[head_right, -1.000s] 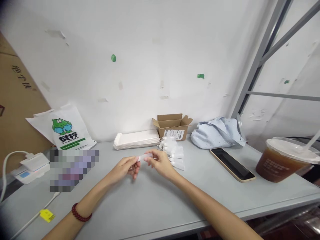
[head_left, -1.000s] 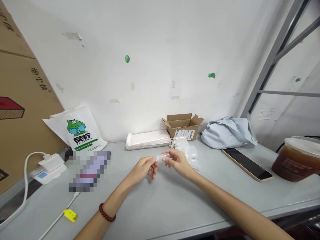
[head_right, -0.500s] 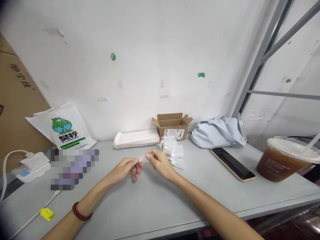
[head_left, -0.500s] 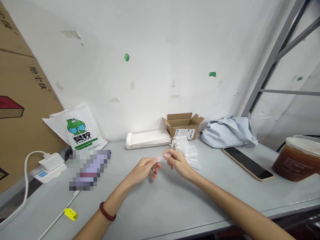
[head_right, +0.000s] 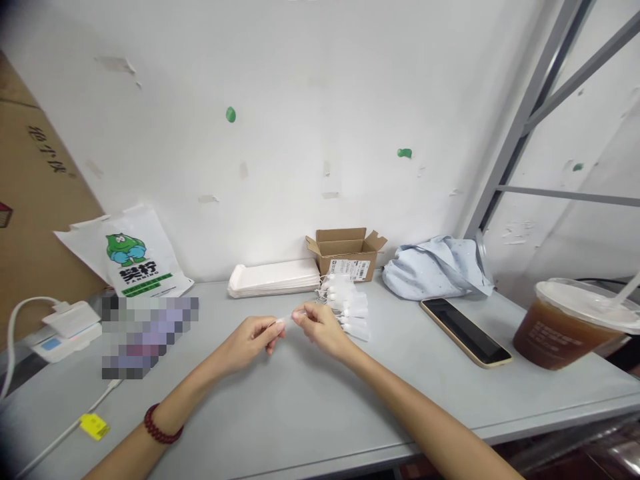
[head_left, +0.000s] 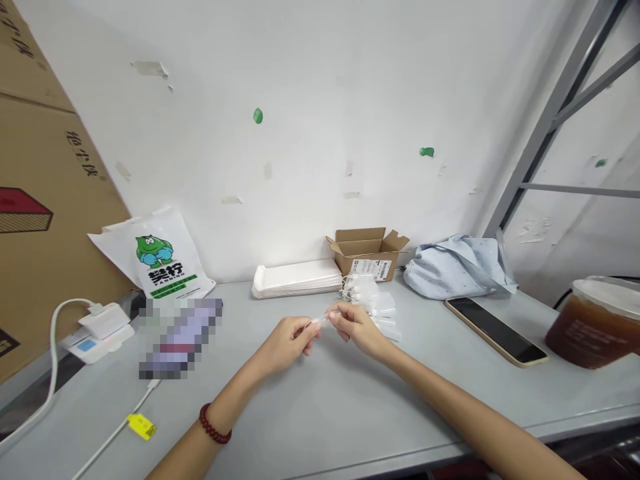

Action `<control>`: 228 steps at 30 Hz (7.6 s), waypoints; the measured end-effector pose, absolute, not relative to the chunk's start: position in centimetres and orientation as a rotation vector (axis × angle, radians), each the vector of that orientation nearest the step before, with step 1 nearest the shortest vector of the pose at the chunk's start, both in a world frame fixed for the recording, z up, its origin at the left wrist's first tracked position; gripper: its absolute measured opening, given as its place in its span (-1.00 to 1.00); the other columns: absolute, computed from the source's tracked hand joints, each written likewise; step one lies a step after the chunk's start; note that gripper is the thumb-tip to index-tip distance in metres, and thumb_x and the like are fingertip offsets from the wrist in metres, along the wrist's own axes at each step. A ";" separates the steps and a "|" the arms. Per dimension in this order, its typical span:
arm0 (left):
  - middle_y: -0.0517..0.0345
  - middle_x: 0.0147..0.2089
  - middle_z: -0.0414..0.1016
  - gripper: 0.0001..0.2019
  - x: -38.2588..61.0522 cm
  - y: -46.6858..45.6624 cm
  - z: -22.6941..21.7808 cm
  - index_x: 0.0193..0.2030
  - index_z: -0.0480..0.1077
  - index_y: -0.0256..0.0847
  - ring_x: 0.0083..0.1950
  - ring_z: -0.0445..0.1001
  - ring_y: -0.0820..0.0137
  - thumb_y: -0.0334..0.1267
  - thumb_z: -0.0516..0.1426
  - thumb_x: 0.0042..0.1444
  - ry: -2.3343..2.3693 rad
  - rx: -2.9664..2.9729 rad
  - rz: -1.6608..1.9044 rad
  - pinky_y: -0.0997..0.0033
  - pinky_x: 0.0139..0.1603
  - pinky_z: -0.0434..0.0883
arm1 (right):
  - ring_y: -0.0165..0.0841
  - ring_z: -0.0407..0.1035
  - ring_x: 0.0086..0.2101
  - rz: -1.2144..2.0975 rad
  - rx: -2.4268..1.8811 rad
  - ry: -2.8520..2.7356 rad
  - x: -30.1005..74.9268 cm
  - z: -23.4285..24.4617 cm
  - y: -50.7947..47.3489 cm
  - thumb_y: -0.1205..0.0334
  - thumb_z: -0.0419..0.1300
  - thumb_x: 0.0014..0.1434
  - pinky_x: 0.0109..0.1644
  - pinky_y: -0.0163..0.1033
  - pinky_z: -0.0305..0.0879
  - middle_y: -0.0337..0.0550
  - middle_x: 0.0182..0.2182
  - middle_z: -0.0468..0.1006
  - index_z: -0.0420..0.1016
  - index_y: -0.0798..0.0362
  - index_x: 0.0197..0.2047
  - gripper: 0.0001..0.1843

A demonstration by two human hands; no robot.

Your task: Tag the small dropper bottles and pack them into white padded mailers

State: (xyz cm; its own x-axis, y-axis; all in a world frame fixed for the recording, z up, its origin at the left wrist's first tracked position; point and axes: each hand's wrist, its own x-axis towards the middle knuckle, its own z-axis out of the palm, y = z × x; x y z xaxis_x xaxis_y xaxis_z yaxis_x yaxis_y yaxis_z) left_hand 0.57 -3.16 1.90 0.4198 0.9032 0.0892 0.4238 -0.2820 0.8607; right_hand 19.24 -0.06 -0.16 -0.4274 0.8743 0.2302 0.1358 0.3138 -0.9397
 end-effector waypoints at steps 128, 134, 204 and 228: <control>0.21 -0.44 0.30 -0.74 0.3 -2.4 1.8 -0.43 0.40 -0.31 -0.49 0.25 0.55 -0.10 0.20 0.03 0.928 1.097 1.007 0.50 -0.45 0.21 | -0.48 0.21 -0.55 0.853 -0.977 -1.924 19.7 2.2 -1.1 -0.01 0.08 0.16 -0.48 -0.37 0.15 -0.22 -0.53 0.44 0.54 0.12 -0.31 -0.63; 0.21 -0.45 0.30 -0.72 0.3 -2.4 1.6 -0.44 0.39 -0.30 -0.50 0.24 0.55 -0.08 0.20 0.02 0.928 1.086 0.993 0.50 -0.46 0.21 | -0.47 0.23 -0.55 0.805 -0.981 -1.955 19.5 2.1 -1.0 -0.01 0.06 0.18 -0.48 -0.37 0.13 -0.23 -0.56 0.43 0.53 0.12 -0.35 -0.62; 0.25 -0.58 0.33 -0.77 0.3 -3.0 2.3 -0.59 0.37 -0.27 -0.52 0.27 0.52 -0.19 0.20 -0.06 1.197 1.323 1.077 0.48 -0.42 0.25 | -0.39 0.29 -0.45 0.594 -0.961 -2.093 18.6 -0.2 -1.1 0.16 -0.06 0.28 -0.34 -0.31 0.15 -0.16 -0.48 0.44 0.43 0.13 -0.28 -0.69; 0.25 -0.62 0.32 -0.75 0.1 -3.6 3.7 -0.60 0.36 -0.24 -0.53 0.28 0.47 -0.11 0.18 -0.09 1.268 1.485 1.026 0.46 -0.42 0.25 | -0.38 0.29 -0.45 0.514 -0.921 -2.151 18.9 0.4 -1.3 0.14 -0.09 0.29 -0.33 -0.28 0.17 -0.16 -0.48 0.44 0.41 0.11 -0.26 -0.69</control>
